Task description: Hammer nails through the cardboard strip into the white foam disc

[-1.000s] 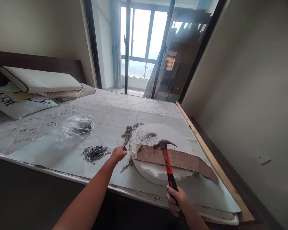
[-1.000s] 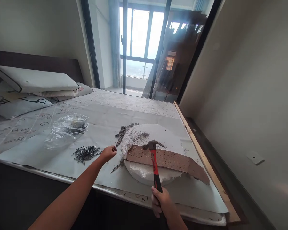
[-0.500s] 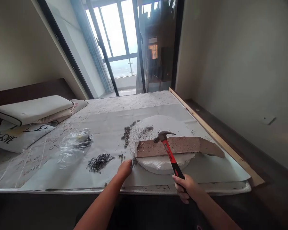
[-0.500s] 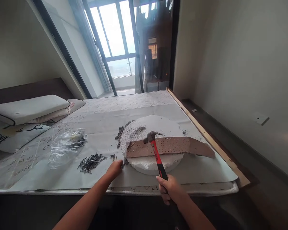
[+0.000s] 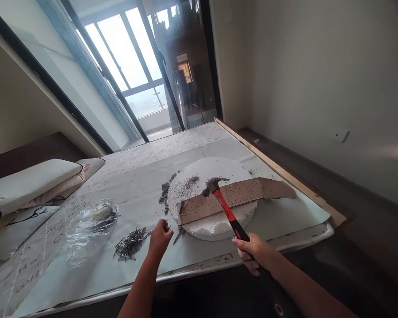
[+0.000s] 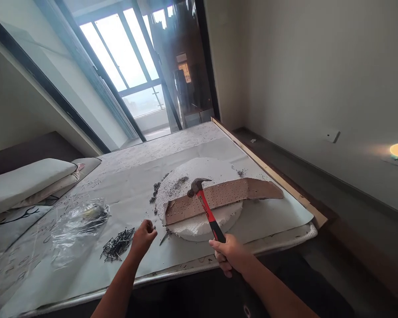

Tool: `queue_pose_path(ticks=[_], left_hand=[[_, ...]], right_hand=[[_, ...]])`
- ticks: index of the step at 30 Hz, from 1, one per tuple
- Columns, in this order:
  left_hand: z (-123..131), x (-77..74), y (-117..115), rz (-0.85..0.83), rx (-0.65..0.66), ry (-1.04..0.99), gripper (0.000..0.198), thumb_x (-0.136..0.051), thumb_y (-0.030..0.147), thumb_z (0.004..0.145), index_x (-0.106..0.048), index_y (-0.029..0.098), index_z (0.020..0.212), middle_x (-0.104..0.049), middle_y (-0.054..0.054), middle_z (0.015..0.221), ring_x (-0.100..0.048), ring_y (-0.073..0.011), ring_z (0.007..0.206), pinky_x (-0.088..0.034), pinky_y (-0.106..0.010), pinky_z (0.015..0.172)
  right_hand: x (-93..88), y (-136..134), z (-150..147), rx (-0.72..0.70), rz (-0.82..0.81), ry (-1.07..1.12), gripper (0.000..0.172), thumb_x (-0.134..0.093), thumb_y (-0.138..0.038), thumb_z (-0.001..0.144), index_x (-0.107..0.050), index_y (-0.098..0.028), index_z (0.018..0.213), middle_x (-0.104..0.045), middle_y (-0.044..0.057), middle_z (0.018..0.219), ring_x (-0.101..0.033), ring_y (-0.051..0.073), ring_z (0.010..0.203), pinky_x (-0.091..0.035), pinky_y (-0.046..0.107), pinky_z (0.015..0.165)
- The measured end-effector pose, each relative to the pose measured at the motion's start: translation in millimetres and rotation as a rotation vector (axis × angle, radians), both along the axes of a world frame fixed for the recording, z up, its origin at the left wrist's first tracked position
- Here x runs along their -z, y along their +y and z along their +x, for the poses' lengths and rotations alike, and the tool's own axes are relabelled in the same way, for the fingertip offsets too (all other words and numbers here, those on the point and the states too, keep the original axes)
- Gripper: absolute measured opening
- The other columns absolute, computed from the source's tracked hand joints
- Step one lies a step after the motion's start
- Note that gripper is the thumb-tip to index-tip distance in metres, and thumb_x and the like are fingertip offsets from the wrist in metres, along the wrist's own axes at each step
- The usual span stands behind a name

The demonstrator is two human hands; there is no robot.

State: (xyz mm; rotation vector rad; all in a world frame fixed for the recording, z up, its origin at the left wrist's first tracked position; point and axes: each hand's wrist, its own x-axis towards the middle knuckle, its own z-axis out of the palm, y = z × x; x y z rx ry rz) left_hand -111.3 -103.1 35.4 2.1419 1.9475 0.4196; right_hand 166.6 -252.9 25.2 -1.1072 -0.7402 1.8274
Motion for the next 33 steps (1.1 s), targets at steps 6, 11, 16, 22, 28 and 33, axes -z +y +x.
queue_pose_path(ticks=[6,11,16,22,28,33], left_hand=[[44.5,-16.4,1.5,0.094,0.093,-0.563,0.014,-0.05,0.025,0.066,-0.039,0.022,0.074,-0.049,0.004,0.07,-0.049,-0.0099,0.06,-0.039,-0.02,0.057],[84.2,-4.9,11.8,0.045,0.158,-0.676,0.014,-0.052,0.024,0.062,-0.042,0.02,0.072,-0.048,0.004,0.066,-0.048,-0.0094,0.058,-0.037,-0.02,0.056],[101.7,0.0,16.4,0.036,0.178,-0.68,0.012,-0.052,0.026,0.064,-0.044,0.02,0.071,-0.049,0.003,0.066,-0.047,-0.009,0.056,-0.037,-0.02,0.055],[104.6,3.3,17.1,0.057,0.17,-0.665,0.012,-0.052,0.027,0.065,-0.043,0.02,0.069,-0.048,0.004,0.065,-0.045,-0.0074,0.052,-0.035,-0.019,0.052],[103.3,7.4,18.4,0.03,0.192,-0.699,0.014,-0.051,0.027,0.068,-0.038,0.02,0.068,-0.048,0.003,0.07,-0.043,-0.0063,0.05,-0.033,-0.019,0.049],[106.2,9.9,18.0,0.084,0.192,-0.637,0.013,-0.049,0.024,0.067,-0.036,0.021,0.067,-0.049,0.003,0.069,-0.04,-0.0067,0.051,-0.033,-0.019,0.051]], right_hand=[[-7.5,2.7,-1.4,-0.005,-0.008,0.0,0.046,-0.061,-0.055,0.063,-0.029,-0.023,0.068,-0.033,-0.014,0.04,-0.023,0.002,0.027,-0.027,0.017,0.027],[-9.4,-1.5,-1.2,-0.023,0.011,-0.019,0.044,-0.06,-0.055,0.065,-0.03,-0.023,0.069,-0.034,-0.014,0.041,-0.024,0.002,0.027,-0.024,0.016,0.027],[-10.4,-7.0,5.2,-0.025,-0.002,-0.023,0.04,-0.058,-0.053,0.069,-0.031,-0.022,0.068,-0.033,-0.014,0.042,-0.024,0.001,0.027,-0.023,0.015,0.028],[-8.4,-9.4,12.9,-0.004,-0.009,-0.019,0.041,-0.058,-0.054,0.069,-0.031,-0.022,0.068,-0.033,-0.014,0.042,-0.026,0.001,0.027,-0.022,0.015,0.029],[-6.7,-10.8,12.9,-0.003,-0.035,-0.025,0.041,-0.058,-0.054,0.069,-0.031,-0.023,0.07,-0.033,-0.014,0.042,-0.026,0.002,0.027,-0.023,0.015,0.029],[-7.1,-12.9,12.4,-0.019,-0.025,-0.064,0.04,-0.058,-0.054,0.069,-0.032,-0.023,0.071,-0.033,-0.014,0.043,-0.025,0.002,0.028,-0.023,0.016,0.029]])
